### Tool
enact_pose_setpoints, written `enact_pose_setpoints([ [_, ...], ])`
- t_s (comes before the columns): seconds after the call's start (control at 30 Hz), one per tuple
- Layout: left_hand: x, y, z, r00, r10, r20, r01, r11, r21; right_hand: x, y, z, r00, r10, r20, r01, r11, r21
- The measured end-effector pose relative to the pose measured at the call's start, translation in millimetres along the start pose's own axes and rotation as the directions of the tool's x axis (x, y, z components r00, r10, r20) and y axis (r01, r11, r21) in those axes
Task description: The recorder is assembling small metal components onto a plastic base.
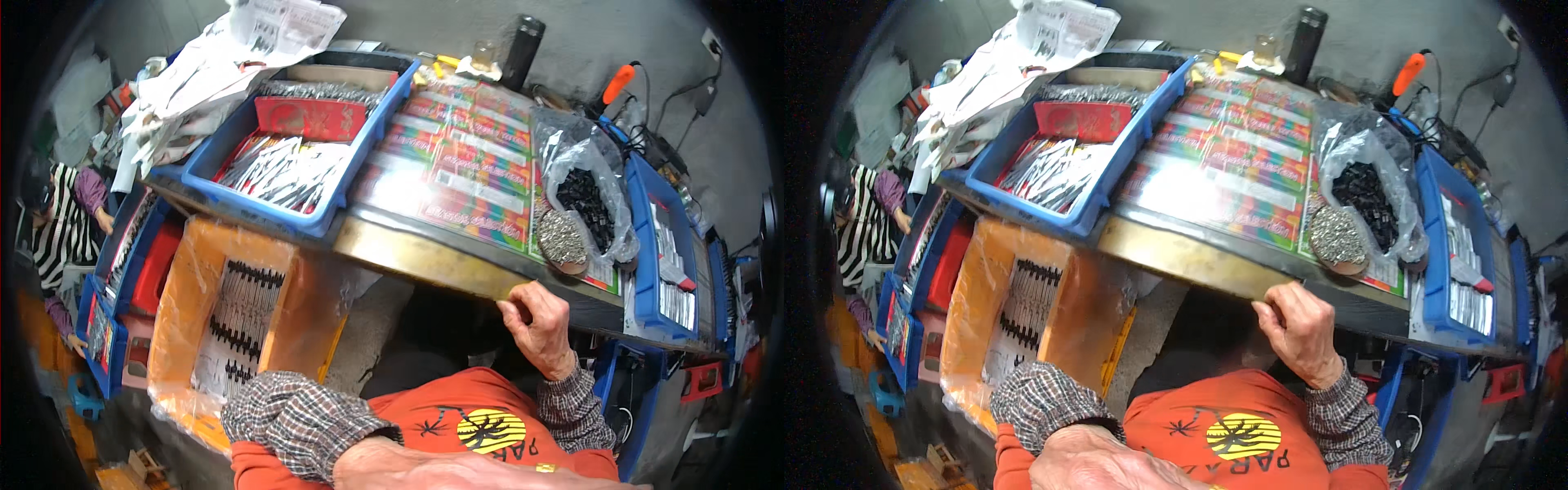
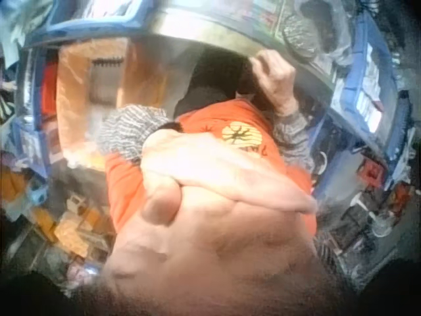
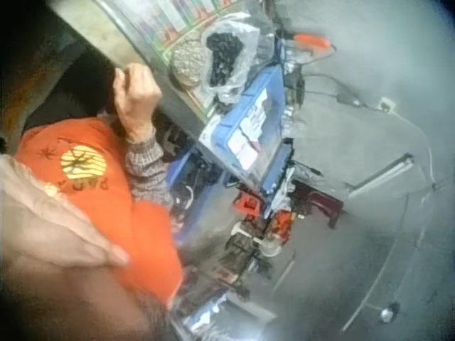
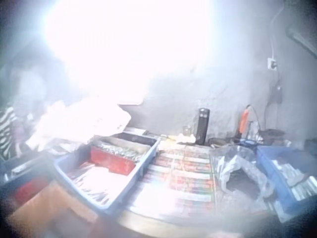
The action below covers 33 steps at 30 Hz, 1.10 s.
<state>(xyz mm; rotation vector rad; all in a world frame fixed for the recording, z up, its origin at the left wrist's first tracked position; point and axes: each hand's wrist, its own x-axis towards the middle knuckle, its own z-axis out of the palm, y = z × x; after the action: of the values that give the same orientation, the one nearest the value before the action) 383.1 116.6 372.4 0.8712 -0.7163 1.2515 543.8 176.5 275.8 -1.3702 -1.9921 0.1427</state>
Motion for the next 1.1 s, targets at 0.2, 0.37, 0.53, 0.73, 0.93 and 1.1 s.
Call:
enact_pose_setpoints([
  [0.2,-1.6,11.7,-23.1,0.972,-0.087,0.216,0.047,0.982,0.184,-14.1,5.9,-6.1,1.000,0.029,0.007,-0.028,0.999,-0.039],
  [0.37,-7.2,39.5,-43.6,0.930,-0.174,0.325,0.045,0.928,0.369,-14.5,-0.4,-11.3,0.999,0.033,0.012,-0.032,0.998,-0.059],
  [0.53,0.4,84.8,-52.7,0.909,-0.378,0.178,0.151,0.694,0.704,-8.8,-6.1,-11.9,1.000,0.013,0.006,-0.013,0.999,-0.045],
  [0.73,24.6,141.0,-120.8,0.831,-0.313,-0.460,0.373,-0.299,0.878,0.7,4.0,-9.5,1.000,0.019,-0.011,-0.020,0.998,-0.063],
  [0.93,40.4,232.2,-239.4,0.843,-0.074,-0.532,0.176,-0.898,0.404,11.2,2.1,-3.0,1.000,-0.026,0.009,0.027,0.999,-0.046],
  [1.1,49.2,250.6,-290.6,0.734,-0.143,-0.664,-0.031,-0.983,0.179,12.3,8.8,-4.7,1.000,-0.014,-0.002,0.014,1.000,-0.024],
])
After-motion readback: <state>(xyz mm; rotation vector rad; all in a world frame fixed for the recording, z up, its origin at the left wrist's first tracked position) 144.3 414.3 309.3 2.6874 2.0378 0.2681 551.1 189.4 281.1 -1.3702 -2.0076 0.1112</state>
